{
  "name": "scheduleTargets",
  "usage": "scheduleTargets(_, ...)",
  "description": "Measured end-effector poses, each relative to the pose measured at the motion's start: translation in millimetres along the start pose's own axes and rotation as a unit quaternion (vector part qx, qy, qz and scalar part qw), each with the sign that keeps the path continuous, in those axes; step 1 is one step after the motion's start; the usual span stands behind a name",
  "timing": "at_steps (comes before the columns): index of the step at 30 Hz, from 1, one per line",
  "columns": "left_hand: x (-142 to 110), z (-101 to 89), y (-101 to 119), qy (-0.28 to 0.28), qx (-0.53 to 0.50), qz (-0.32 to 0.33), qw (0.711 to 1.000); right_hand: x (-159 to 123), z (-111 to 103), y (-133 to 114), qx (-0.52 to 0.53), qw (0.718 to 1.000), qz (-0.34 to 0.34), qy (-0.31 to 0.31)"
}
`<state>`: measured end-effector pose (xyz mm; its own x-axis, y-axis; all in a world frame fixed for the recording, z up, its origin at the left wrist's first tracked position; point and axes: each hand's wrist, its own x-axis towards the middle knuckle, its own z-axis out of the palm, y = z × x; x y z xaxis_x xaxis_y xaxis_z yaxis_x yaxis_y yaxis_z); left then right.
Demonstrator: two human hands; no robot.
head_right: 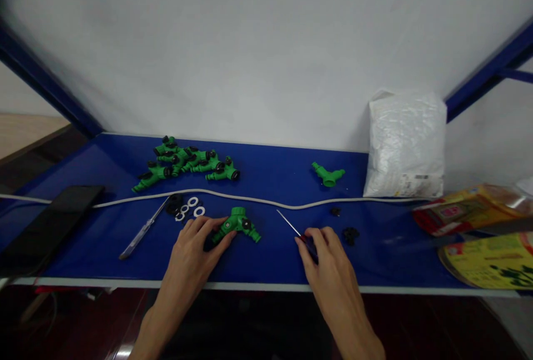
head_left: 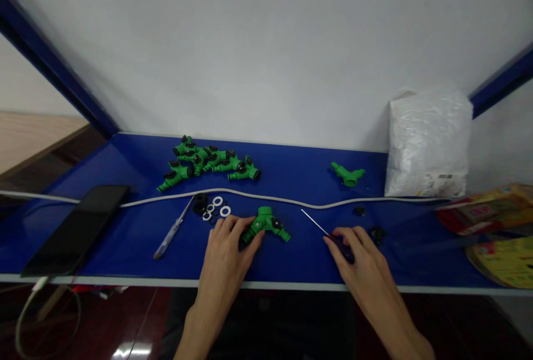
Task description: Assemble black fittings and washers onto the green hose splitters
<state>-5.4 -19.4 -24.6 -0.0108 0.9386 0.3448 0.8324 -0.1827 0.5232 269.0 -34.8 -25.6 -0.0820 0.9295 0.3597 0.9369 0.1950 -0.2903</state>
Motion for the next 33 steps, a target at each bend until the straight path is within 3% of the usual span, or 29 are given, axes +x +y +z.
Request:
scheduleTargets(10, 0.2, 4.8, -7.9, 0.022, -0.003, 0.025, 0.999, 11.7, 6.5, -6.3, -0.012, 0.997, -0.021, 0.067)
scheduleTargets(15, 1.4, 6.5, -12.3, 0.023, -0.006, 0.045, 0.999, 11.7, -5.3, -3.1, -0.033, 0.997, -0.008, 0.072)
scheduleTargets(20, 1.6, 7.6, -14.8, 0.033, -0.011, 0.06, 0.998, 2.9, -32.7, 30.7, -0.074, 0.988, 0.051, 0.124)
scheduleTargets(23, 1.0, 9.0, -16.5, 0.024, -0.012, 0.058, 0.998, -6.3, -40.1, 55.7, -0.094, 0.986, 0.072, 0.116)
scheduleTargets(28, 1.7, 8.6, -16.0, 0.037, -0.013, 0.048, 0.998, -17.3, -27.7, 76.0, -0.09, 0.992, 0.056, 0.073)
scheduleTargets(33, 2.3, 5.6, -11.8, 0.01, -0.011, 0.037, 0.999, -13.7, -11.5, 81.2, -0.091, 0.987, 0.034, 0.131)
